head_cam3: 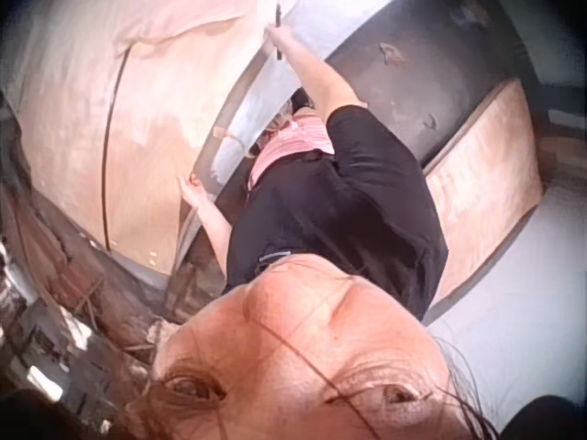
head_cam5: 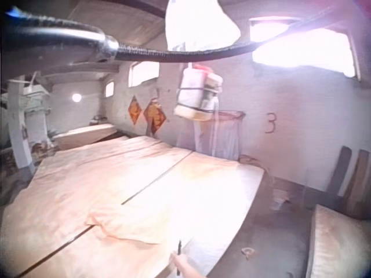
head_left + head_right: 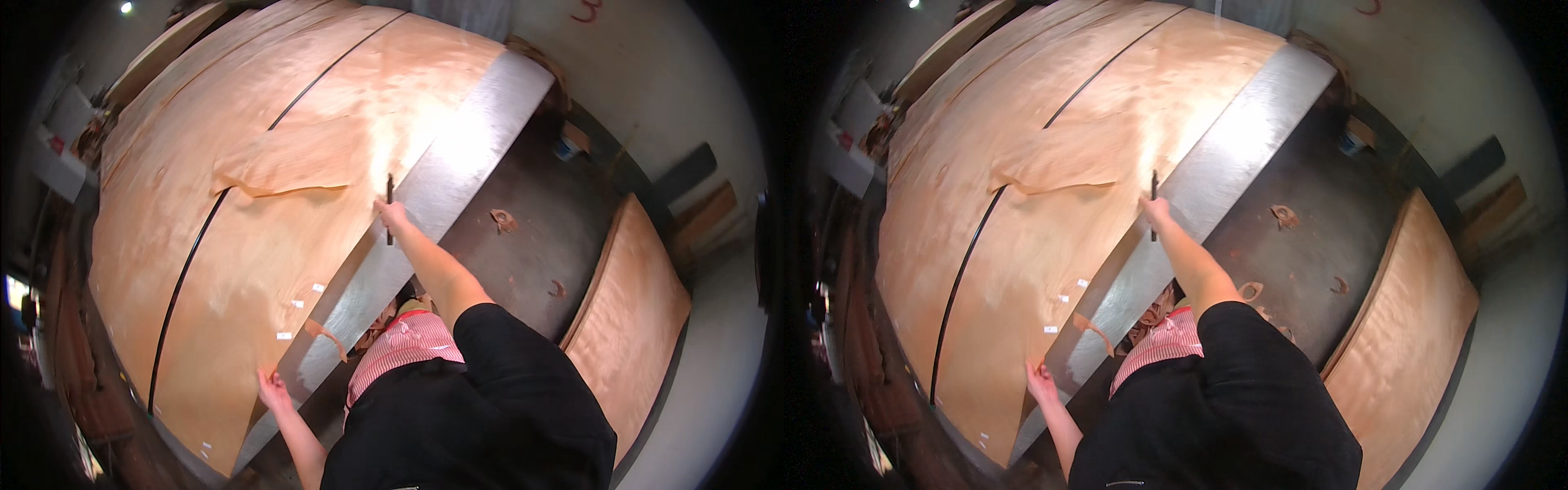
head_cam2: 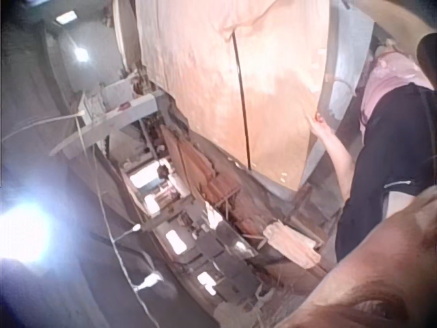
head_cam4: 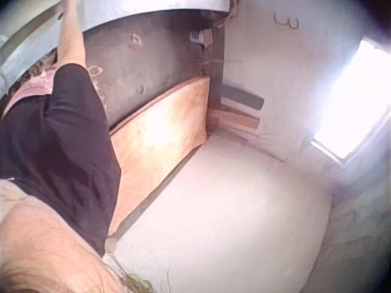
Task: The person uses a utility knife to peel thin layers of wood veneer from a large sheet. They lift and remove the peeled sections, then stack the remaining veneer sheets on a nearby pile.
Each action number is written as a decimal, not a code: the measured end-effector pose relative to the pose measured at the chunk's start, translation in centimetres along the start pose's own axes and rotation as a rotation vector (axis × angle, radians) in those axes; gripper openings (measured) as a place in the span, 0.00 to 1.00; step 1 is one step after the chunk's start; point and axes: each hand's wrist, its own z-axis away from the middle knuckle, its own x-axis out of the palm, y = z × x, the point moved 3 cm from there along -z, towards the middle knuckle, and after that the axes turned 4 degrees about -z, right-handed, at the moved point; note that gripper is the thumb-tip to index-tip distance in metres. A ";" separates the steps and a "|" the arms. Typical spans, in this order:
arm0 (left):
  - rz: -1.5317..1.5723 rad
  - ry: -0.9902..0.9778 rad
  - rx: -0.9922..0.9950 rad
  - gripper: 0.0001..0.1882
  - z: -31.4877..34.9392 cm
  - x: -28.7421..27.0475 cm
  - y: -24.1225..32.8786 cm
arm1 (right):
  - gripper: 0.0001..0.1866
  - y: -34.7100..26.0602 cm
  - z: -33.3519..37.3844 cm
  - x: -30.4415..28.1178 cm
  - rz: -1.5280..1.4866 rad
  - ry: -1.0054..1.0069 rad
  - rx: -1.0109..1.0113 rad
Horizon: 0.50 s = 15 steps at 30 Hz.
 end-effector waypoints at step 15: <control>-0.020 0.212 -0.346 0.14 1.7 2.1 2.5 | 0.11 -2.7 3.7 -3.3 -0.057 -0.012 0.442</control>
